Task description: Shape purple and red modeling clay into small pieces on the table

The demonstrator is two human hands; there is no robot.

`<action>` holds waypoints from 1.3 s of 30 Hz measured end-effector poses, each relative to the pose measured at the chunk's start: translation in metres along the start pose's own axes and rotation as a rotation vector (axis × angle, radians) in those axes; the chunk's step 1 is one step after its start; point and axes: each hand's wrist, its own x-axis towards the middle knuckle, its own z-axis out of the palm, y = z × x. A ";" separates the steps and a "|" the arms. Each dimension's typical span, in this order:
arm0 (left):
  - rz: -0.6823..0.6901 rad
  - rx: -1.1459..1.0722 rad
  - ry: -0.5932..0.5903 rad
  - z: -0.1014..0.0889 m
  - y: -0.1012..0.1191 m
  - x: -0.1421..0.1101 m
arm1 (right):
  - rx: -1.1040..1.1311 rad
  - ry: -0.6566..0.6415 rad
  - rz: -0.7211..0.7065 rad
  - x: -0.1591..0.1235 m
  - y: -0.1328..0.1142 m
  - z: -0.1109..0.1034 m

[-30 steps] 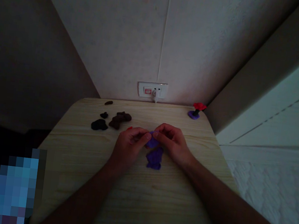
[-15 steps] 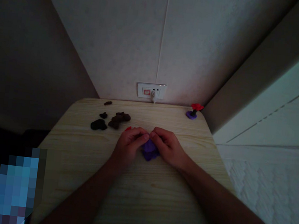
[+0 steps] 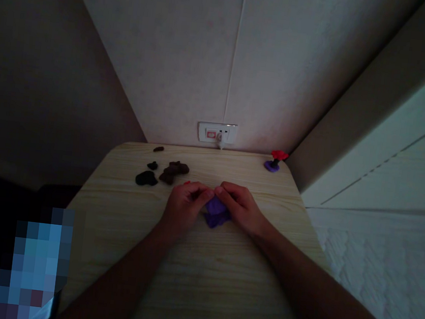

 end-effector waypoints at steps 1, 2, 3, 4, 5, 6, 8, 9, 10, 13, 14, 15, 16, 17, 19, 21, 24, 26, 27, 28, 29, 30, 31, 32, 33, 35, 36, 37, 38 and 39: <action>-0.021 -0.026 0.008 0.001 0.000 0.001 | 0.022 0.011 0.000 0.000 0.000 0.001; -0.044 -0.058 0.010 0.002 -0.001 0.001 | 0.039 0.024 -0.002 0.000 0.001 0.002; -0.066 -0.099 0.007 0.003 -0.001 0.002 | 0.049 0.041 -0.005 0.000 0.001 0.002; -0.090 -0.150 0.002 0.003 -0.001 0.002 | 0.052 0.060 -0.009 0.000 0.001 0.003; -0.114 -0.199 -0.004 0.004 -0.001 0.003 | 0.051 0.083 -0.012 0.000 0.001 0.003; -0.134 -0.238 -0.013 0.005 -0.001 0.003 | 0.044 0.104 -0.017 0.000 0.001 0.002; -0.153 -0.269 -0.018 0.005 -0.001 0.003 | 0.014 0.132 -0.028 0.000 0.001 0.002; -0.148 -0.255 -0.019 0.004 -0.001 0.003 | 0.000 0.135 -0.030 0.000 0.001 0.001; -0.133 -0.231 -0.018 0.003 0.000 0.002 | -0.008 0.130 -0.027 0.000 0.002 0.001; -0.072 -0.153 -0.004 0.000 0.001 0.002 | -0.003 0.079 0.009 0.000 0.004 0.000; -0.059 -0.133 0.000 -0.001 0.001 0.002 | 0.001 0.058 0.023 0.000 0.005 -0.001; -0.049 -0.113 0.001 -0.002 0.001 0.002 | 0.004 0.039 0.034 0.000 0.005 0.000; -0.040 -0.096 -0.001 -0.003 0.001 0.002 | 0.005 0.023 0.043 0.000 0.005 0.000; -0.033 -0.080 -0.006 -0.003 0.001 0.002 | 0.006 0.010 0.048 0.000 0.005 0.000; -0.020 -0.055 -0.012 -0.004 0.001 0.002 | 0.004 0.002 0.041 0.000 0.004 0.000; -0.029 -0.059 -0.005 -0.003 0.001 0.002 | -0.018 0.016 0.018 0.000 0.002 0.001; -0.080 -0.130 0.005 0.000 0.002 0.003 | -0.064 0.082 -0.010 0.000 0.000 0.001; -0.102 -0.178 0.008 0.003 0.004 0.003 | -0.076 0.136 -0.023 0.001 0.000 0.002; -0.107 -0.187 0.008 0.003 0.005 0.003 | -0.073 0.158 -0.025 0.001 0.001 0.002; -0.106 -0.187 0.009 0.004 0.006 0.002 | -0.067 0.172 -0.023 0.001 0.001 0.002; -0.102 -0.178 0.010 0.004 0.006 0.002 | -0.060 0.175 -0.016 0.001 0.002 0.002; -0.095 -0.162 0.011 0.004 0.006 0.002 | -0.054 0.170 -0.006 0.001 0.003 0.002; -0.085 -0.142 0.011 0.004 0.006 0.002 | -0.049 0.159 0.006 0.001 0.003 0.002; -0.071 -0.118 0.012 0.003 0.006 0.002 | -0.045 0.147 0.017 0.001 0.003 0.001; -0.055 -0.088 0.012 0.002 0.005 0.002 | -0.041 0.136 0.026 0.000 0.003 0.001; -0.025 -0.017 -0.001 0.000 0.004 0.000 | -0.033 0.123 0.027 -0.001 0.002 0.000; -0.011 0.018 -0.010 0.000 0.003 0.000 | -0.028 0.123 0.015 -0.001 0.001 0.000; 0.000 0.048 -0.017 -0.001 0.003 -0.001 | -0.025 0.127 -0.004 -0.001 0.001 0.000; 0.006 0.070 -0.019 -0.002 0.003 -0.002 | -0.028 0.137 -0.025 -0.001 0.000 0.000; 0.011 0.087 -0.018 -0.002 0.003 -0.003 | -0.035 0.150 -0.042 -0.001 0.000 0.001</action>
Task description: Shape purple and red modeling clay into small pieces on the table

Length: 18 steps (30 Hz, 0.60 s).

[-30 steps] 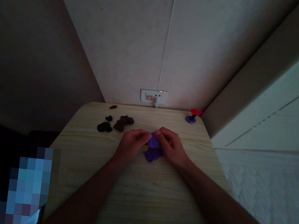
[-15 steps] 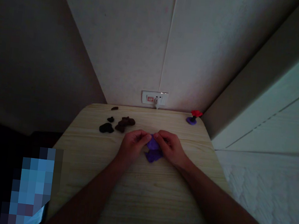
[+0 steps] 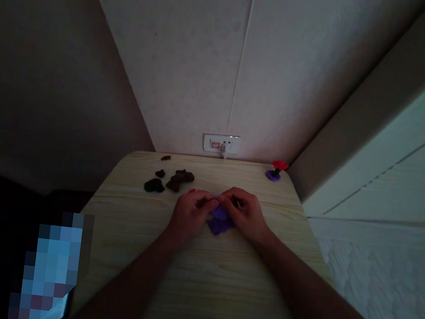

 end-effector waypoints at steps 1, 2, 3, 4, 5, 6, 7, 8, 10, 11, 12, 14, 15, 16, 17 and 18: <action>0.005 0.013 0.004 0.000 0.000 -0.001 | -0.007 0.016 -0.010 0.000 0.000 0.001; 0.006 0.020 0.005 0.000 0.001 -0.001 | -0.015 0.030 -0.012 0.000 0.000 0.001; 0.001 0.019 0.002 0.000 0.002 -0.001 | -0.019 0.046 -0.007 -0.001 0.000 0.002; -0.005 0.010 -0.004 0.001 0.003 -0.001 | -0.020 0.062 0.001 -0.001 0.000 0.003; -0.009 -0.005 -0.010 0.002 0.003 0.000 | -0.016 0.078 0.008 -0.002 0.000 0.004; -0.014 -0.024 -0.014 0.003 0.004 0.000 | -0.011 0.091 0.014 -0.002 0.000 0.005; -0.018 -0.048 -0.012 0.004 0.004 0.000 | -0.009 0.101 0.017 -0.002 0.000 0.005; -0.019 -0.066 -0.005 0.004 0.004 0.001 | -0.011 0.106 0.016 -0.002 0.000 0.005; -0.013 -0.073 0.006 0.005 0.004 0.001 | -0.017 0.098 0.011 -0.003 -0.001 0.005; -0.009 -0.067 0.005 0.005 0.004 0.001 | -0.014 0.085 0.010 -0.003 -0.001 0.005; 0.000 -0.055 0.003 0.004 0.004 0.001 | -0.008 0.068 0.011 -0.003 -0.001 0.005; 0.031 -0.022 0.004 0.004 0.005 0.000 | 0.014 0.035 0.017 -0.004 -0.001 0.003; 0.043 -0.012 0.016 0.004 0.006 -0.001 | 0.019 0.023 0.014 -0.004 -0.001 0.003; 0.052 -0.006 0.032 0.005 0.007 -0.002 | 0.014 0.013 0.002 -0.004 -0.001 0.002; 0.056 -0.006 0.052 0.006 0.008 -0.003 | 0.003 0.007 -0.019 -0.004 -0.002 0.002; 0.050 -0.017 0.069 0.008 0.009 -0.005 | -0.008 0.004 -0.043 -0.004 -0.003 0.002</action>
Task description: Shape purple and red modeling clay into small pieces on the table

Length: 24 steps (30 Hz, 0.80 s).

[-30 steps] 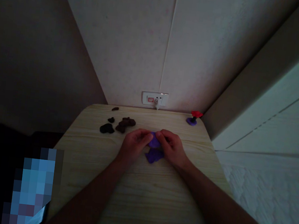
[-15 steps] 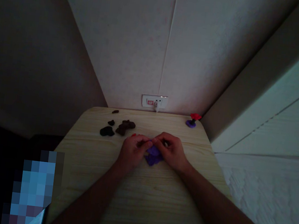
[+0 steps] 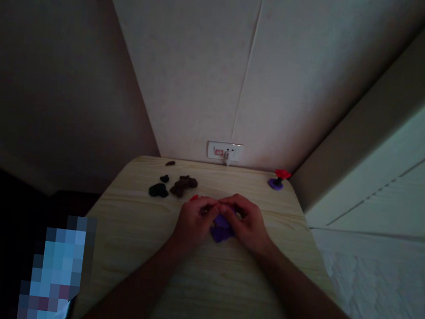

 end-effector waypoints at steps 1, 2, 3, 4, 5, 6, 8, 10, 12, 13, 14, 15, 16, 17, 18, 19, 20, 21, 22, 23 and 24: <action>-0.017 -0.020 0.006 0.002 0.001 -0.002 | -0.008 -0.001 -0.022 0.000 -0.001 -0.001; -0.040 -0.048 0.003 0.003 0.001 -0.003 | -0.009 0.000 -0.038 0.000 -0.002 -0.001; -0.057 -0.077 -0.007 0.004 0.001 -0.005 | 0.000 0.010 -0.044 0.001 -0.003 -0.002; -0.065 -0.112 -0.011 0.004 0.001 -0.005 | 0.017 0.035 -0.037 0.002 -0.003 -0.003; -0.063 -0.152 0.002 0.002 0.001 -0.006 | 0.039 0.075 -0.018 0.003 -0.004 -0.004; -0.045 -0.194 0.041 0.000 0.002 -0.005 | 0.065 0.131 0.008 0.005 -0.003 -0.006; 0.010 -0.275 0.186 -0.009 0.003 -0.002 | 0.123 0.279 0.076 0.009 -0.001 -0.009; 0.049 -0.327 0.335 -0.019 0.004 0.002 | 0.164 0.399 0.140 0.014 0.003 -0.013; 0.062 -0.328 0.398 -0.025 0.004 0.007 | 0.184 0.439 0.170 0.016 0.006 -0.014; 0.052 -0.311 0.393 -0.026 0.004 0.008 | 0.186 0.431 0.175 0.016 0.006 -0.013; 0.036 -0.285 0.368 -0.025 0.004 0.008 | 0.188 0.410 0.176 0.016 0.006 -0.012; 0.017 -0.248 0.323 -0.023 0.003 0.007 | 0.192 0.384 0.176 0.015 0.006 -0.010; 0.000 -0.207 0.264 -0.019 0.003 0.006 | 0.198 0.354 0.177 0.014 0.005 -0.008; -0.012 -0.165 0.202 -0.015 0.002 0.005 | 0.204 0.326 0.178 0.012 0.003 -0.006; -0.018 -0.128 0.146 -0.011 0.001 0.003 | 0.213 0.302 0.180 0.011 0.002 -0.003; -0.020 -0.101 0.101 -0.008 0.000 0.001 | 0.226 0.284 0.183 0.010 0.001 -0.001; -0.021 -0.083 0.067 -0.005 -0.001 0.000 | 0.242 0.271 0.187 0.008 0.001 0.002; -0.020 -0.073 0.044 -0.003 -0.002 -0.001 | 0.261 0.261 0.193 0.008 0.001 0.003; -0.017 -0.071 0.035 -0.002 -0.003 -0.001 | 0.282 0.253 0.200 0.007 0.001 0.005; -0.015 -0.069 0.027 -0.002 -0.003 -0.001 | 0.304 0.245 0.207 0.007 0.001 0.005; -0.014 -0.063 0.024 -0.002 -0.004 -0.001 | 0.326 0.235 0.211 0.006 0.001 0.006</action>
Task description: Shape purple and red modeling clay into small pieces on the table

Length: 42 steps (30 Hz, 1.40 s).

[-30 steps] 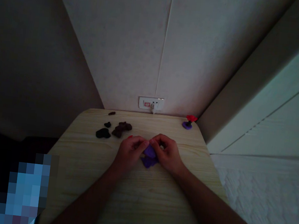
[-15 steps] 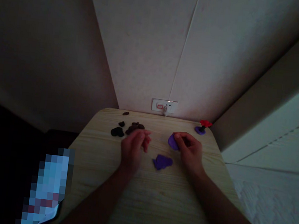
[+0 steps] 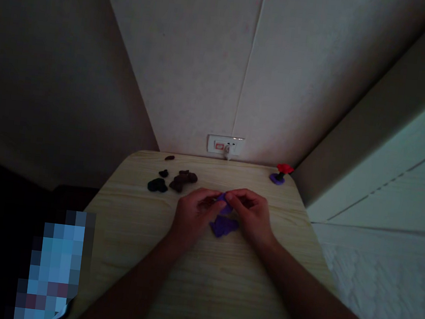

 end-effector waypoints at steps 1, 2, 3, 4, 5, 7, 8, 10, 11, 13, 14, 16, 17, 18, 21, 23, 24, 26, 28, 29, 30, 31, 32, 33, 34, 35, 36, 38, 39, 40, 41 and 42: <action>0.000 0.011 0.005 0.000 0.000 0.000 | 0.016 -0.015 0.004 0.000 0.000 0.000; 0.000 0.026 0.013 -0.001 0.000 0.001 | 0.027 -0.032 0.004 0.000 0.000 0.000; 0.000 0.041 0.025 -0.001 0.001 0.001 | 0.033 -0.051 0.006 0.000 -0.001 0.000; 0.002 0.056 0.036 -0.002 0.001 0.001 | 0.034 -0.075 0.010 -0.001 -0.002 0.000; 0.009 0.069 0.046 -0.002 0.002 0.001 | 0.032 -0.099 0.017 -0.001 -0.003 0.001; 0.025 0.089 0.059 -0.002 0.003 0.001 | 0.018 -0.139 0.033 -0.003 -0.004 0.002; 0.027 0.099 0.061 -0.002 0.003 0.001 | 0.008 -0.155 0.035 -0.004 -0.005 0.003; 0.023 0.119 0.059 -0.002 0.002 0.001 | -0.008 -0.175 0.028 -0.005 -0.005 0.004; 0.020 0.124 0.056 -0.002 0.002 0.001 | -0.015 -0.178 0.021 -0.005 -0.004 0.004; 0.009 0.117 0.045 -0.003 0.000 0.001 | -0.027 -0.176 0.003 -0.005 -0.002 0.004; 0.004 0.111 0.040 -0.003 -0.001 0.001 | -0.035 -0.172 -0.009 -0.004 -0.001 0.003; -0.004 0.104 0.036 -0.003 -0.003 0.002 | -0.048 -0.163 -0.030 -0.002 0.000 0.001; -0.006 0.099 0.036 -0.003 -0.003 0.002 | -0.046 -0.163 -0.028 -0.001 0.000 0.000; -0.006 0.091 0.036 -0.003 -0.004 0.002 | -0.034 -0.164 -0.017 -0.001 0.000 -0.001; -0.028 0.039 0.038 -0.002 -0.003 0.002 | 0.025 -0.151 0.028 0.000 -0.001 -0.001; -0.054 0.001 0.027 -0.001 -0.002 0.003 | 0.048 -0.135 0.040 -0.001 -0.002 -0.001; -0.068 -0.013 0.017 -0.001 -0.002 0.003 | 0.051 -0.129 0.041 -0.001 -0.002 -0.001; -0.094 -0.048 -0.004 0.000 -0.001 0.005 | 0.054 -0.112 0.041 -0.001 -0.002 -0.001; -0.115 -0.103 -0.008 0.001 -0.001 0.007 | 0.069 -0.083 0.039 -0.001 -0.001 -0.001; -0.118 -0.124 -0.005 0.002 -0.001 0.007 | 0.079 -0.073 0.038 -0.001 -0.001 -0.001; -0.113 -0.132 0.003 0.002 -0.001 0.008 | 0.092 -0.070 0.039 -0.001 -0.001 -0.001; -0.102 -0.127 0.010 0.002 0.000 0.008 | 0.105 -0.075 0.042 -0.001 -0.001 -0.001; -0.090 -0.109 0.015 0.002 0.000 0.008 | 0.113 -0.086 0.046 -0.001 -0.001 -0.001; -0.079 -0.086 0.020 0.001 0.000 0.008 | 0.118 -0.097 0.052 0.000 -0.001 -0.001; -0.071 -0.065 0.024 0.001 0.001 0.008 | 0.120 -0.107 0.058 0.000 -0.001 -0.001; -0.064 -0.050 0.030 0.000 0.001 0.007 | 0.120 -0.114 0.064 0.000 -0.001 0.000; -0.057 -0.038 0.035 -0.001 0.002 0.007 | 0.115 -0.119 0.066 0.000 -0.001 0.000; -0.036 -0.018 0.045 -0.002 0.002 0.006 | 0.091 -0.134 0.068 0.001 -0.001 0.000; -0.026 -0.011 0.046 -0.003 0.002 0.006 | 0.077 -0.144 0.068 0.001 -0.001 0.000; -0.019 -0.004 0.043 -0.003 0.002 0.006 | 0.063 -0.154 0.067 0.001 -0.001 0.000; -0.019 -0.001 0.037 -0.003 0.001 0.006 | 0.049 -0.160 0.065 0.001 -0.001 0.000; -0.026 -0.002 0.025 -0.003 0.001 0.006 | 0.036 -0.161 0.059 0.000 -0.001 0.000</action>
